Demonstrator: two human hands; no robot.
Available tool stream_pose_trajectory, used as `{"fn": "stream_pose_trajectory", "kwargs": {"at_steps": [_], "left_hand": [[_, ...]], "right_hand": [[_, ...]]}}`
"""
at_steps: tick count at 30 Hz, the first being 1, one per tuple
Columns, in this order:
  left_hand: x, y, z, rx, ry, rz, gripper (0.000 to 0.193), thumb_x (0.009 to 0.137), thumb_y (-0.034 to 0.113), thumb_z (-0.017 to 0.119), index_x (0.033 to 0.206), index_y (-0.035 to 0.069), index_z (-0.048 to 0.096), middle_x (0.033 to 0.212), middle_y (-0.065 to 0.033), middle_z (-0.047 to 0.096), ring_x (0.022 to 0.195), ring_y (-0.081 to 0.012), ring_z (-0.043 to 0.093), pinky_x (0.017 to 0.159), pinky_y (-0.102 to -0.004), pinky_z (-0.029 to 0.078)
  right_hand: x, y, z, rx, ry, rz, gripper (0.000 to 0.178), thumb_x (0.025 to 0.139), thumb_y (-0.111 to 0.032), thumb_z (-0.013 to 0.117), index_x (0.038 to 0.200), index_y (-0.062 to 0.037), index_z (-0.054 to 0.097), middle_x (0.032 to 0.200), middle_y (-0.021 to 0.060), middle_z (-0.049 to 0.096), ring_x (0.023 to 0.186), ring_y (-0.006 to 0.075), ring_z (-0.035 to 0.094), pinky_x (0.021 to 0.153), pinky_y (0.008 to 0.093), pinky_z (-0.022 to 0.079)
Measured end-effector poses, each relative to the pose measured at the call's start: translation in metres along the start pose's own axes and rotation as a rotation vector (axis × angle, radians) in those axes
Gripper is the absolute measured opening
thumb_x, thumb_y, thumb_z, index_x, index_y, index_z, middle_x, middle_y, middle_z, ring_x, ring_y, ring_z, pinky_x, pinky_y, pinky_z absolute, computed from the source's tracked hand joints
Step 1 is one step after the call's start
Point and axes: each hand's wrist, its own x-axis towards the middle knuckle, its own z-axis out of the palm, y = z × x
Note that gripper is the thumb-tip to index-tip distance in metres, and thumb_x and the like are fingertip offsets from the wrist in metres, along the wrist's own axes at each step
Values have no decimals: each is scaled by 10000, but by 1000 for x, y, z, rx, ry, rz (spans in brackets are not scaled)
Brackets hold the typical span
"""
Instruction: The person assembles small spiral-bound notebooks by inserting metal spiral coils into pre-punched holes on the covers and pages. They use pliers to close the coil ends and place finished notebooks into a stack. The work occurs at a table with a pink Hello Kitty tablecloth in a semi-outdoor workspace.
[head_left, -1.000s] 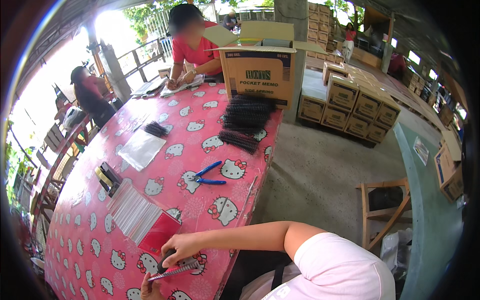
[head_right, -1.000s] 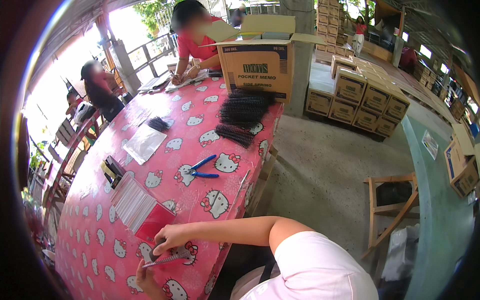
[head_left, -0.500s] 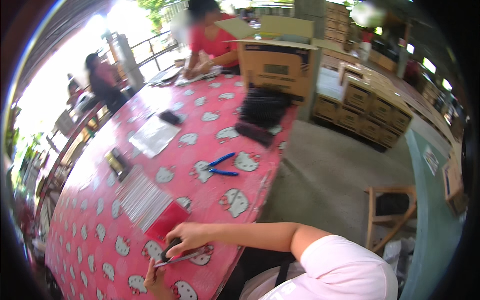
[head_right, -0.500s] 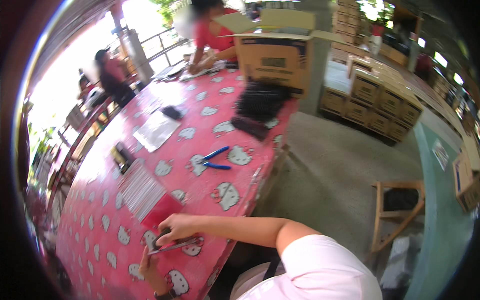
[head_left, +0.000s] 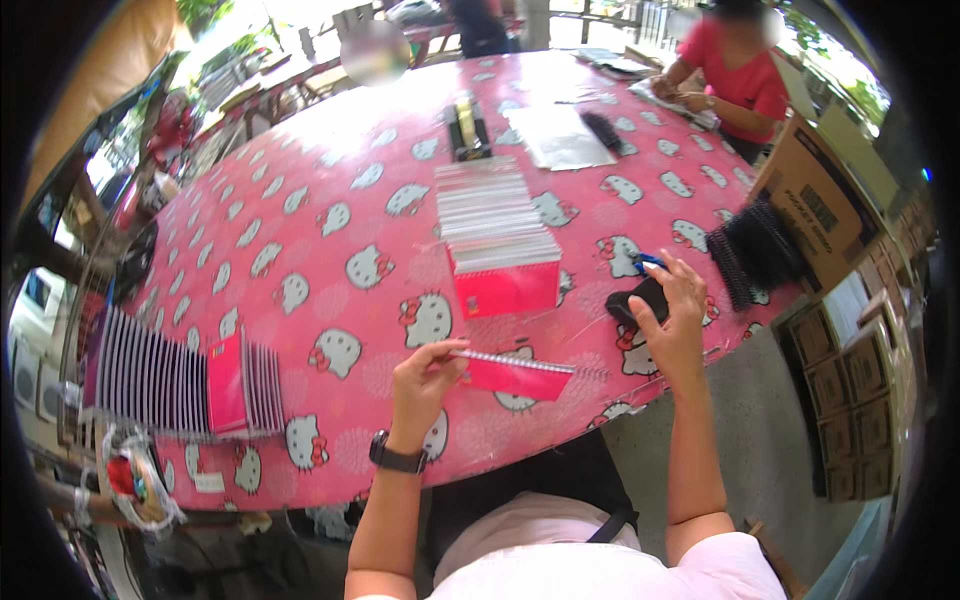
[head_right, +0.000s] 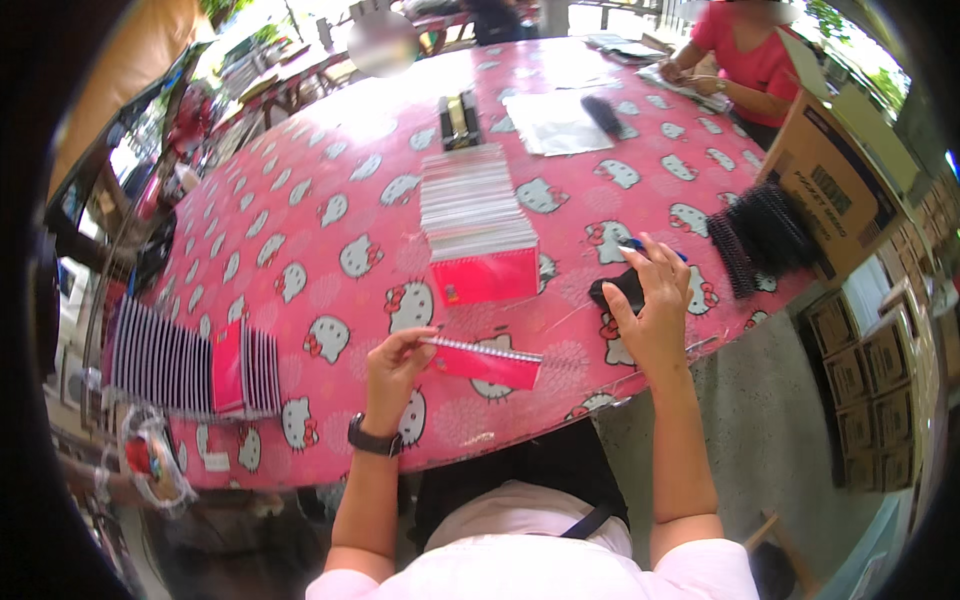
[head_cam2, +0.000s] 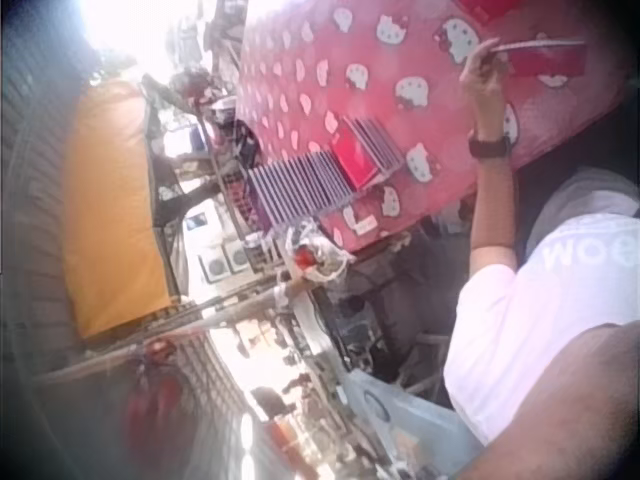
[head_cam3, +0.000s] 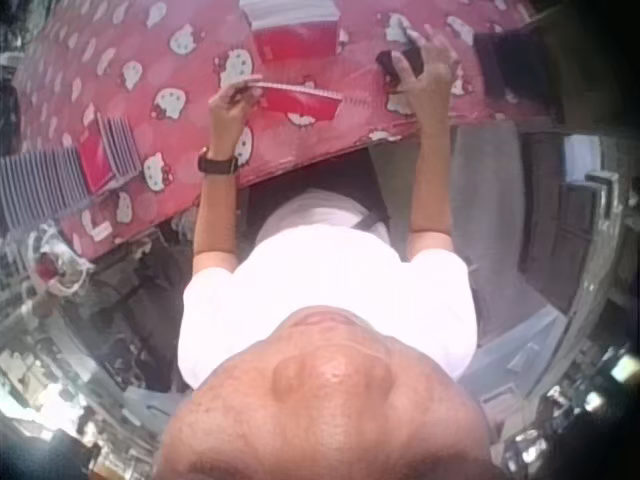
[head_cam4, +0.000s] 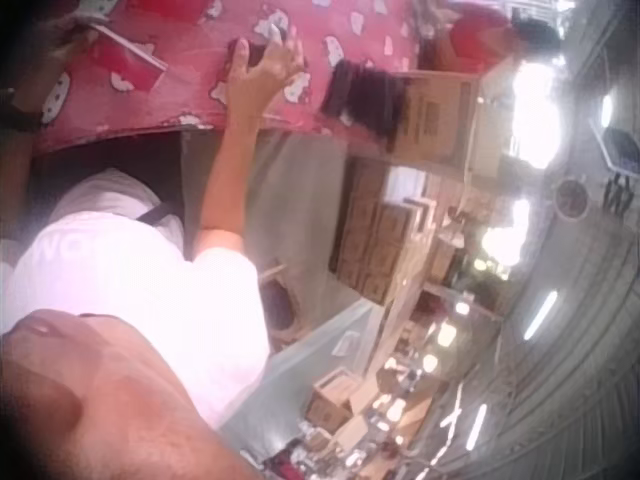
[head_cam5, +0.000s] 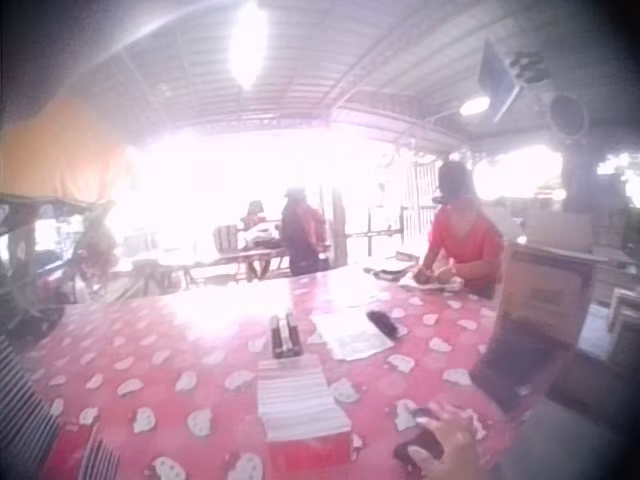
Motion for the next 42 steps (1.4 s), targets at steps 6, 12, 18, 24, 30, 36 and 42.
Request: {"fn": "stream_pose_trajectory", "kwargs": {"at_steps": [6, 12, 18, 24, 30, 36, 42], "left_hand": [[-4, -15, -5, -120, 44, 3, 219, 870, 38, 645, 1087, 16, 657, 892, -34, 675, 728, -53, 593, 610, -196, 503], [-6, -17, -4, -113, 59, -29, 207, 867, 42, 648, 1070, 7, 657, 881, -33, 674, 742, -57, 605, 587, -188, 503], [-6, -22, -1, -232, 39, -56, 167, 871, 14, 635, 1037, 1, 653, 918, -43, 675, 796, -64, 612, 646, -203, 516], [-6, -31, -3, -224, 19, 25, 169, 854, 15, 653, 1022, -1, 665, 885, -42, 681, 784, -77, 630, 662, -211, 538], [-8, -20, -3, -117, 12, -8, 180, 829, -20, 663, 1009, -15, 669, 893, -53, 694, 796, -76, 638, 713, -217, 533], [-8, -28, 0, -94, 49, 83, 175, 821, -1, 676, 995, -20, 677, 868, -69, 707, 789, -92, 662, 677, -220, 540], [-7, -24, -3, -89, 44, 50, 166, 818, 1, 682, 983, -22, 678, 855, -70, 705, 757, -80, 649, 651, -211, 532]], "right_hand": [[5, -120, 31, 315, -342, -337, 197, 831, -165, 623, 1004, -72, 638, 983, 99, 662, 947, 245, 594, 822, 390, 427], [10, -132, 41, 417, -495, -292, 254, 764, -36, 620, 1016, -61, 636, 945, 102, 654, 893, 265, 584, 821, 385, 455], [-5, -132, 51, 363, -456, -304, 253, 747, -46, 665, 998, -59, 638, 886, 95, 637, 844, 281, 593, 737, 399, 490], [11, -136, 40, 405, -494, -334, 328, 807, -80, 646, 1128, -42, 592, 964, 133, 650, 873, 297, 607, 736, 397, 499], [0, -143, 31, 199, -513, -448, 514, 835, -246, 654, 1255, 0, 486, 1073, 160, 616, 1015, 323, 586, 847, 424, 475], [30, -148, 52, 19, -1032, -279, 810, 729, -515, 704, 1290, 12, 452, 1131, 193, 606, 1062, 344, 580, 903, 440, 453], [31, -140, 47, 305, -664, -505, 484, 691, -165, 751, 1129, -53, 579, 1000, 141, 629, 873, 323, 604, 807, 422, 489]]}}
